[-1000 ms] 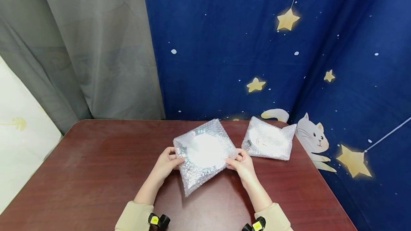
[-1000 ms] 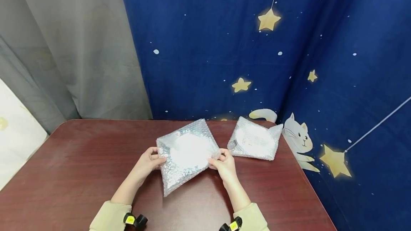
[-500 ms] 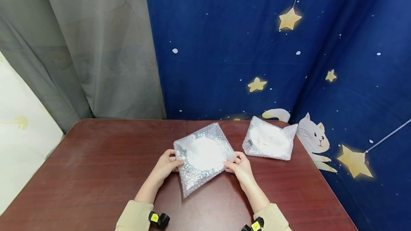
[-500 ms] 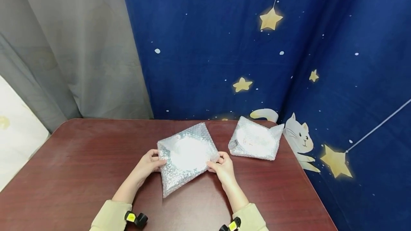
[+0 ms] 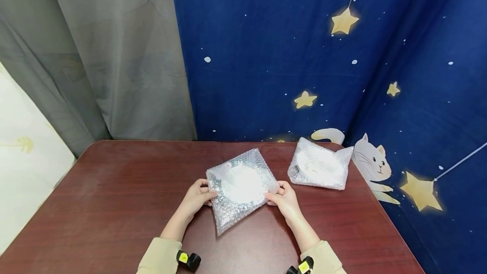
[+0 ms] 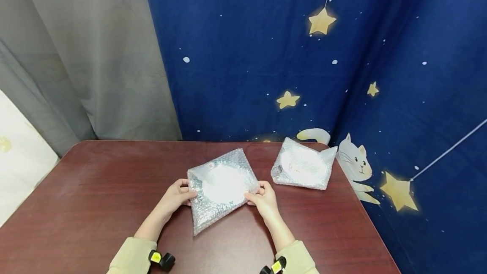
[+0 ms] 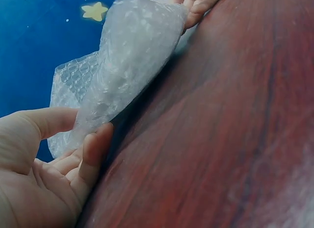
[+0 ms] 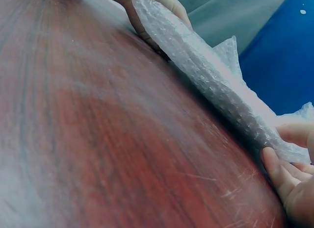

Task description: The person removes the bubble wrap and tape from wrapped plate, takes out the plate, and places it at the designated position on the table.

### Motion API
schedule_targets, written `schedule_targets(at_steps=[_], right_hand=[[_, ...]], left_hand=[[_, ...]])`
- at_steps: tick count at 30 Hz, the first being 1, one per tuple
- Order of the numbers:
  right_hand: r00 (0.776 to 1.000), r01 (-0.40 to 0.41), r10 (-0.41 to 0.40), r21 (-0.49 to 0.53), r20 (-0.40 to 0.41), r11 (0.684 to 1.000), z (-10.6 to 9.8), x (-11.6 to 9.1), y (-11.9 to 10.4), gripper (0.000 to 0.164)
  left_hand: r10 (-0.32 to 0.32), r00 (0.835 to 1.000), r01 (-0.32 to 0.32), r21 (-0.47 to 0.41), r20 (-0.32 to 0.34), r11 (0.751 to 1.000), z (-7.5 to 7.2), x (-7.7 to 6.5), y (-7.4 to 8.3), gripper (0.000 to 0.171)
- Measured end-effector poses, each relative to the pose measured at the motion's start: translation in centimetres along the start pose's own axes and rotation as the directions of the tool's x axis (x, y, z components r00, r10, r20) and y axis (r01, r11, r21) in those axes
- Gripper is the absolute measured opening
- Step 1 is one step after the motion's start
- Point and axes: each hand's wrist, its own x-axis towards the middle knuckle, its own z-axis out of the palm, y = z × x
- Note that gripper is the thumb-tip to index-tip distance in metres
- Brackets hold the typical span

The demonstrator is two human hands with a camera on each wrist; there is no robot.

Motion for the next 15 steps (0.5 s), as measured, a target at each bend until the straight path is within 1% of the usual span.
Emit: schedule_targets(at_steps=[1,5,8,10,15], right_hand=[[1.000,-0.009,0.009,-0.001,0.005,1.000,0.0,0.0,0.0,0.042],[0.999,-0.011,0.012,-0.017,0.034,1.000,0.3,-0.8,-1.5,0.039],[0.999,-0.004,0.007,-0.054,0.044,0.999,0.6,-1.4,-2.6,0.037],[0.999,0.001,0.002,-0.074,0.045,0.997,0.5,-1.3,-2.6,0.037],[0.999,0.005,-0.002,-0.092,0.032,0.996,0.2,-0.4,-1.1,0.040]], left_hand=[[-0.003,1.000,0.003,0.004,-0.001,1.000,0.0,0.1,-0.1,0.038],[-0.004,1.000,0.004,0.019,-0.003,1.000,-0.1,0.2,-0.4,0.038],[-0.006,1.000,0.007,0.031,-0.009,1.000,-0.1,0.4,-0.5,0.038],[-0.008,1.000,0.009,0.041,-0.016,0.999,0.0,0.4,-0.5,0.039],[-0.002,1.000,0.003,0.063,-0.026,0.998,-0.2,0.6,-0.9,0.040]])
